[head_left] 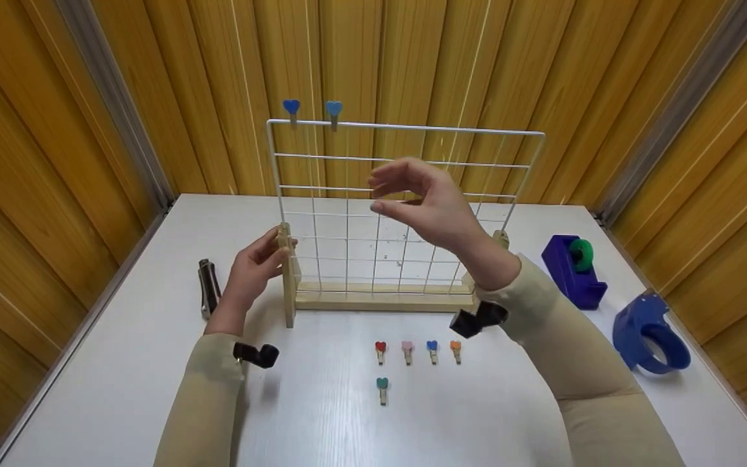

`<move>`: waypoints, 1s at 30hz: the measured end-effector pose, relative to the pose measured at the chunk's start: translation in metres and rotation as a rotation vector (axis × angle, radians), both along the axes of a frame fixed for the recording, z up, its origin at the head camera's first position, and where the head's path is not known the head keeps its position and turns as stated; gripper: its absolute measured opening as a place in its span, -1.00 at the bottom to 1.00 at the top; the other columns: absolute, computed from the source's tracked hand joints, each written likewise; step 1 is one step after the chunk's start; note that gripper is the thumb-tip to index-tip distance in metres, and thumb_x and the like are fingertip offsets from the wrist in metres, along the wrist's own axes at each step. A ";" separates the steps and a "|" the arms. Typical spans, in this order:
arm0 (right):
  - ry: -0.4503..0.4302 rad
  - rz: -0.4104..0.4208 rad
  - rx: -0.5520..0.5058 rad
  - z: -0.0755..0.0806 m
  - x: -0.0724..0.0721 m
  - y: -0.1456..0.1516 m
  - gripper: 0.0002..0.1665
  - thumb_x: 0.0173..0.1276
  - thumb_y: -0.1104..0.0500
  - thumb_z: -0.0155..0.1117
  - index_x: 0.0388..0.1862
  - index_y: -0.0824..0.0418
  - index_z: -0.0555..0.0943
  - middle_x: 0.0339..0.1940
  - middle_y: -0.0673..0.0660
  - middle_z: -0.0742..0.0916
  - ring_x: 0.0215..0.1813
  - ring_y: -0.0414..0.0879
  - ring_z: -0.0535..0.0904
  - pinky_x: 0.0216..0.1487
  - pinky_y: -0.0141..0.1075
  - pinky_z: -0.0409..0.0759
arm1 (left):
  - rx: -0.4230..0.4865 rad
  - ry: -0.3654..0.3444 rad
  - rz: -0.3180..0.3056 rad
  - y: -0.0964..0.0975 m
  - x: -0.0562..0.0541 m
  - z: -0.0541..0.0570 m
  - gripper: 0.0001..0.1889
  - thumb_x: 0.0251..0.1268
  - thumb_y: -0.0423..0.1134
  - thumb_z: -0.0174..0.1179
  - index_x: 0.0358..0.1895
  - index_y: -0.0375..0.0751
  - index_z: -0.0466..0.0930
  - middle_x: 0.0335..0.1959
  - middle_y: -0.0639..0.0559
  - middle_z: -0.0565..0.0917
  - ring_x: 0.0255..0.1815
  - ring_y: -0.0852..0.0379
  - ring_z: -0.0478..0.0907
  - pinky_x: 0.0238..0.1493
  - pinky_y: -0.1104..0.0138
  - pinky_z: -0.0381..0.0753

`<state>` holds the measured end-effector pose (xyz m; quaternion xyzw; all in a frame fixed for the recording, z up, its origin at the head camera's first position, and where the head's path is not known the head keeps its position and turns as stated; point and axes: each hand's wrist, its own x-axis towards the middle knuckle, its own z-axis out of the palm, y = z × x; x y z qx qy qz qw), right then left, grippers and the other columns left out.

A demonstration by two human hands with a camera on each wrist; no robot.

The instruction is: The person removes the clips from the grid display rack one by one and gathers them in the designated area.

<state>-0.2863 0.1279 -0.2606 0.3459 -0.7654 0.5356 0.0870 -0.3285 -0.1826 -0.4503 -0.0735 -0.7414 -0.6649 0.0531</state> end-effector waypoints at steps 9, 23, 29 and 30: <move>0.081 -0.030 -0.056 0.049 -0.023 -0.023 -0.56 0.28 0.38 0.47 0.14 0.38 0.62 0.09 0.26 0.75 0.09 -0.04 0.70 0.29 -0.21 0.64 | 0.010 -0.010 0.001 0.000 0.000 0.000 -0.39 0.55 -0.13 0.18 0.59 0.05 0.28 0.42 -0.14 0.56 0.43 -0.07 0.51 0.27 0.17 0.69; 0.000 -0.168 0.125 0.082 -0.065 -0.053 -0.63 0.36 0.23 0.45 0.13 0.25 0.67 0.09 0.17 0.77 0.06 -0.11 0.68 0.20 -0.35 0.64 | 0.002 0.008 0.002 0.000 -0.001 -0.001 -0.36 0.52 -0.13 0.22 0.59 0.02 0.28 0.39 -0.17 0.59 0.33 0.06 0.58 0.20 0.25 0.73; -0.043 -0.192 0.169 0.084 -0.071 -0.062 -0.70 0.39 0.22 0.44 0.07 0.29 0.73 0.00 0.19 0.82 -0.06 -0.16 0.73 0.09 -0.40 0.70 | 0.015 0.006 0.000 0.000 -0.001 0.001 -0.36 0.51 -0.12 0.23 0.58 0.01 0.29 0.39 -0.18 0.59 0.18 0.31 0.61 0.16 0.34 0.74; -0.047 -0.198 0.168 0.084 -0.071 -0.063 -0.70 0.39 0.21 0.44 0.05 0.29 0.74 -0.01 0.18 0.82 -0.07 -0.17 0.74 0.08 -0.41 0.71 | 0.018 0.005 0.000 0.000 -0.001 0.001 -0.36 0.51 -0.12 0.23 0.58 0.01 0.29 0.39 -0.19 0.59 0.17 0.32 0.61 0.16 0.34 0.74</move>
